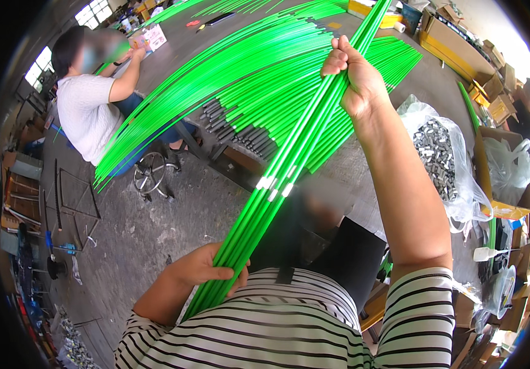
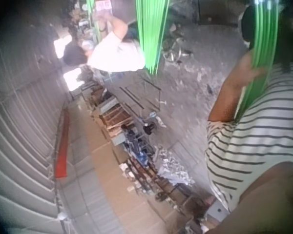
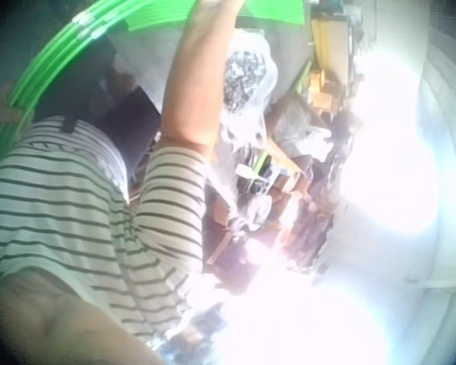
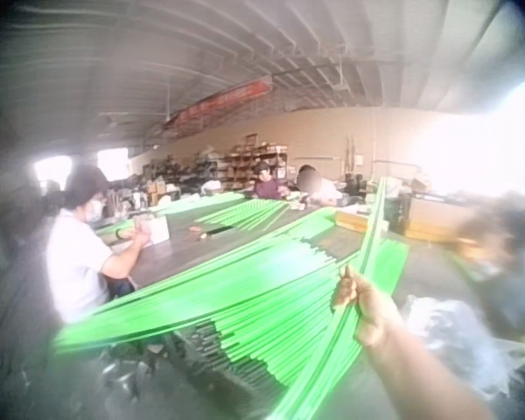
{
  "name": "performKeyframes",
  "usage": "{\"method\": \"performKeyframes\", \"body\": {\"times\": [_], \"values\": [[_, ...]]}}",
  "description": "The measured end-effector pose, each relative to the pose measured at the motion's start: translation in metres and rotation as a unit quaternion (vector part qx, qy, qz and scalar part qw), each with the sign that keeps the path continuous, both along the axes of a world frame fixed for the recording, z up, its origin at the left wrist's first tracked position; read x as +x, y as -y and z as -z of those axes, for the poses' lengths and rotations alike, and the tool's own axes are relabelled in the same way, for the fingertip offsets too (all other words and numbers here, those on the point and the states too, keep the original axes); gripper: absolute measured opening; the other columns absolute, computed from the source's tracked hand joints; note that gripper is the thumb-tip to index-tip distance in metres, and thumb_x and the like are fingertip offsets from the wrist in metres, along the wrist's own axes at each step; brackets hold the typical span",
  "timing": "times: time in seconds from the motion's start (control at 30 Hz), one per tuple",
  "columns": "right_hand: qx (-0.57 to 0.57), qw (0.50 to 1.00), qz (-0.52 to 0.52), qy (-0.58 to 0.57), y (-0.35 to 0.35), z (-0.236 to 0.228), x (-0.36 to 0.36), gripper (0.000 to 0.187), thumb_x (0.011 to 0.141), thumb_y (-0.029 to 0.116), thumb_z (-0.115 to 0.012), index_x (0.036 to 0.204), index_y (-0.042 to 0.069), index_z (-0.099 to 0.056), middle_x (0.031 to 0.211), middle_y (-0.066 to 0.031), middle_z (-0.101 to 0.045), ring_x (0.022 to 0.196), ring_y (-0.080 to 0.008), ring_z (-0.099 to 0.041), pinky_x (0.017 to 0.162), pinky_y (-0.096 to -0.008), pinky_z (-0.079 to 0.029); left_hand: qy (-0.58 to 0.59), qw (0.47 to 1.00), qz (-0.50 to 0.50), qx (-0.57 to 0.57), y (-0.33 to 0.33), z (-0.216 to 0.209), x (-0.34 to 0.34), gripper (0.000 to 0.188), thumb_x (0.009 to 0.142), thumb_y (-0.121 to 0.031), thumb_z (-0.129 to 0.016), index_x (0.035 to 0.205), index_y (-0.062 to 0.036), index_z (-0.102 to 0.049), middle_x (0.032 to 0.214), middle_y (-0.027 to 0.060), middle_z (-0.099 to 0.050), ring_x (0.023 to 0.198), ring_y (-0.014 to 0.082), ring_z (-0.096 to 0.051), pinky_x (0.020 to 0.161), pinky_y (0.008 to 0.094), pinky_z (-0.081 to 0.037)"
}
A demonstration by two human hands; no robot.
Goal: The person assembles long green poles by inserting small metal caps into their ends. They pick up bundles of poles, separate them, and attach the caps one by one before placing the finished poles back on the table.
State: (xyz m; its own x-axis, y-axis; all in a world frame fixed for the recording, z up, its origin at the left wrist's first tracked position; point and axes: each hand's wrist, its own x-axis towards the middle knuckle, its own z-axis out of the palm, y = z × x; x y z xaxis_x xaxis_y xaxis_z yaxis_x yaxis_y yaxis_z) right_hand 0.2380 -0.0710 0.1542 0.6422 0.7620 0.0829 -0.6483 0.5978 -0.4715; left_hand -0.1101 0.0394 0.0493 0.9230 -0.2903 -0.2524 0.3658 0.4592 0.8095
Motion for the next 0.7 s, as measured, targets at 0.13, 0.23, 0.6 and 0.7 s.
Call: {"method": "performKeyframes", "body": {"times": [0.13,0.23,0.6,0.7], "values": [[-0.032,0.995,0.062,0.072,-0.020,-0.013,-0.011,0.026,0.093,0.025,-0.047,0.081,0.002,-0.045,0.058,0.0034,-0.030,0.048,-0.0071,-0.025,0.042,-0.0204,-0.026,0.031,0.996,0.039,0.073,-0.021,0.012,0.004,0.031,0.083,-0.016,-0.062,0.104,0.0024,-0.049,0.073,0.0114,-0.060,0.065,0.0182,-0.061,0.059,0.0296,-0.048],[0.022,0.980,0.038,0.192,-0.041,-0.038,-0.032,0.033,0.094,0.032,-0.045,0.076,0.003,-0.045,0.056,0.0013,-0.035,0.047,-0.0084,-0.032,0.042,-0.0217,-0.029,0.021,0.981,0.004,0.192,-0.046,0.022,0.009,0.029,0.081,-0.014,-0.064,0.102,0.0003,-0.051,0.074,0.0091,-0.062,0.066,0.0166,-0.061,0.061,0.0295,-0.048],[-0.071,0.930,-0.043,0.358,-0.149,0.084,-0.220,0.028,0.087,0.022,-0.059,0.067,0.003,-0.054,0.054,0.0047,-0.045,0.052,-0.0032,-0.040,0.045,-0.0225,-0.035,0.181,0.905,-0.280,0.262,-0.140,0.051,0.000,0.059,0.078,-0.023,-0.068,0.127,-0.0023,-0.042,0.127,0.0148,-0.046,0.121,0.0207,-0.040,0.100,0.0383,-0.033],[-0.129,0.907,-0.096,0.390,-0.157,0.145,-0.234,0.023,0.086,0.020,-0.060,0.073,0.001,-0.057,0.061,0.0028,-0.049,0.058,-0.0053,-0.043,0.052,-0.0243,-0.038,0.364,0.852,-0.305,0.221,-0.147,-0.004,0.005,0.049,0.085,-0.023,-0.058,0.126,-0.0004,-0.041,0.118,0.0145,-0.053,0.113,0.0217,-0.048,0.097,0.0378,-0.035]]}}
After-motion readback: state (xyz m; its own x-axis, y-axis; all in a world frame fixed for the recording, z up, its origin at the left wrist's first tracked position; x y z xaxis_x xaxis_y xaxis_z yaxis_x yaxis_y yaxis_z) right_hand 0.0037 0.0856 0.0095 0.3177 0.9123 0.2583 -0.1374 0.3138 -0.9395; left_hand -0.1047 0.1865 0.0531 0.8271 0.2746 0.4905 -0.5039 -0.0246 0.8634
